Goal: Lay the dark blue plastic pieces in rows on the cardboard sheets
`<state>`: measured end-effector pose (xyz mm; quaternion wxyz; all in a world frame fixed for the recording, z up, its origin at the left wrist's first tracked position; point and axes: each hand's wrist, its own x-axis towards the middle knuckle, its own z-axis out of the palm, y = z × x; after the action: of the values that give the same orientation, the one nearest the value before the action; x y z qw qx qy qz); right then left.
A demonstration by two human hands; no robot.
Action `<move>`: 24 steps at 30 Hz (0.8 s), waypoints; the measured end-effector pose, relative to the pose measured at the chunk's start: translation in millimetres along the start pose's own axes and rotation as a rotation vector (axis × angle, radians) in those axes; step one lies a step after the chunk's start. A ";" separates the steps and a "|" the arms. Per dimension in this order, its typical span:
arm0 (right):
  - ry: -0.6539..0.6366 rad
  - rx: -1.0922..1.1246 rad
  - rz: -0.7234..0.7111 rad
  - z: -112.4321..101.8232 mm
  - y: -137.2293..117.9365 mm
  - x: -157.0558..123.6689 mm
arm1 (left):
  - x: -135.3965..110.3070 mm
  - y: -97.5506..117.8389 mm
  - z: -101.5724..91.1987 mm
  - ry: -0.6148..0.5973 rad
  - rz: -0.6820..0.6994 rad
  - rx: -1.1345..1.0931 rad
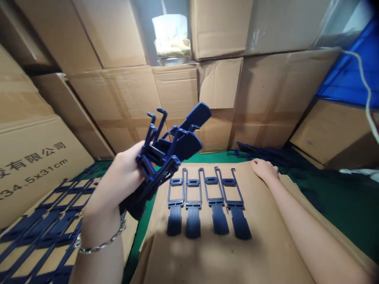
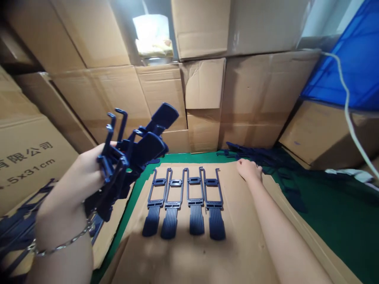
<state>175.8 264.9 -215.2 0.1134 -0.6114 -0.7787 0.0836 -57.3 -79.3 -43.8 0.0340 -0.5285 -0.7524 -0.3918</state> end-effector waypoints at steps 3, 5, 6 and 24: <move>-0.013 -0.023 0.019 2.9 2.4 3.5 | 1.5 -14.1 3.3 -0.118 -0.079 -0.067; -0.014 -0.029 0.029 4.3 3.2 5.3 | 1.9 -23.7 7.2 -0.149 -0.103 -0.109; -0.012 -0.029 0.033 4.9 3.5 5.9 | 2.1 -28.3 9.7 -0.139 -0.112 -0.133; 0.318 0.231 0.149 -9.0 -5.8 -14.2 | 25.8 -43.4 52.3 0.101 0.062 -0.157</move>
<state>176.1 249.6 -206.0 0.2977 -0.6558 -0.6888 0.0830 -85.3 -32.6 -92.0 0.0427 -0.5321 -0.7000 -0.4743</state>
